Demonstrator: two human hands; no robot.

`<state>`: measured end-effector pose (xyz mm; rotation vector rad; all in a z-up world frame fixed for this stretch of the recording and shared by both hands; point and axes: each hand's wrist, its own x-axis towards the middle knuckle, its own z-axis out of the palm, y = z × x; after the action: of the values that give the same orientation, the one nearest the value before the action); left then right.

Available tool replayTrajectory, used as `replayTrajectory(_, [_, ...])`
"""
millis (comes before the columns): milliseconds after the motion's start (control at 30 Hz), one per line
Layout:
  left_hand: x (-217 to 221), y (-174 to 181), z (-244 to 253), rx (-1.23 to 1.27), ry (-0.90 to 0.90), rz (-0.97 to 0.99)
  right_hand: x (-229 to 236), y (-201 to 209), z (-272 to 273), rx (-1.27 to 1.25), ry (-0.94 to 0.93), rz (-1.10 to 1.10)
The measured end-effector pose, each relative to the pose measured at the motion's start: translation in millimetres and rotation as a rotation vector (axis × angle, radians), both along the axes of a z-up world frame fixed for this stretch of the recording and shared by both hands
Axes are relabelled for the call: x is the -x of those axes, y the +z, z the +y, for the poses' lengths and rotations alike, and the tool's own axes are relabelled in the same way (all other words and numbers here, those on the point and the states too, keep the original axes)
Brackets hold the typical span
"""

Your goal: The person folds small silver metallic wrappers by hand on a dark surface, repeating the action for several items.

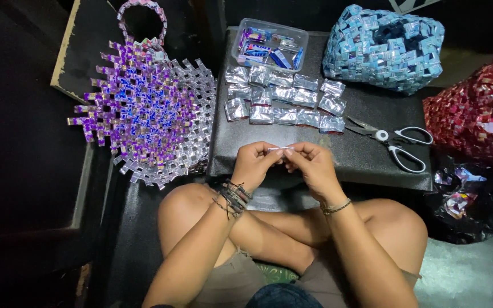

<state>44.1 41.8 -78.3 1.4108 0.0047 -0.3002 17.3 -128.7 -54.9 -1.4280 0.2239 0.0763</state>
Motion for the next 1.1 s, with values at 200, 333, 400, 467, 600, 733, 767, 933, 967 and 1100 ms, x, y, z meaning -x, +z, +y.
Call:
replayTrajectory(200, [1.3,-1.0,1.8,0.043,-0.002,0.037,7.9,24.9,8.7,0.132,-0.053,-0.138])
replayTrajectory(333, [2.2,-1.9,1.7,0.063,-0.011,0.009,13.6,31.2,6.4,0.306,-0.02,-0.217])
replayTrajectory(400, [3.0,-0.5,1.6,0.089,0.004,-0.038,13.9,37.2,8.8,0.325,-0.009,-0.236])
replayTrajectory(467, [6.0,9.0,1.0,0.092,0.013,-0.076,13.1,32.5,5.5,0.317,-0.015,-0.244])
replayTrajectory(600, [8.5,10.0,1.2,0.089,0.014,-0.19,12.9,32.3,2.1,0.293,-0.013,-0.244])
replayTrajectory(733, [7.6,14.6,7.9,0.001,0.008,-0.231,13.8,42.5,-1.5,0.371,0.028,-0.289])
replayTrajectory(767, [8.5,15.6,8.0,0.012,0.001,-0.234,14.1,41.1,-3.4,0.407,0.043,-0.306])
replayTrajectory(933, [8.7,18.5,9.1,0.064,-0.028,-0.231,12.1,47.0,-4.9,0.495,0.083,-0.364])
replayTrajectory(967, [8.8,16.9,9.3,0.072,-0.041,-0.231,11.8,46.5,-5.4,0.521,0.085,-0.377])
replayTrajectory(1100, [8.6,17.7,12.4,0.062,-0.08,-0.22,10.3,45.4,-9.1,0.579,0.127,-0.417])
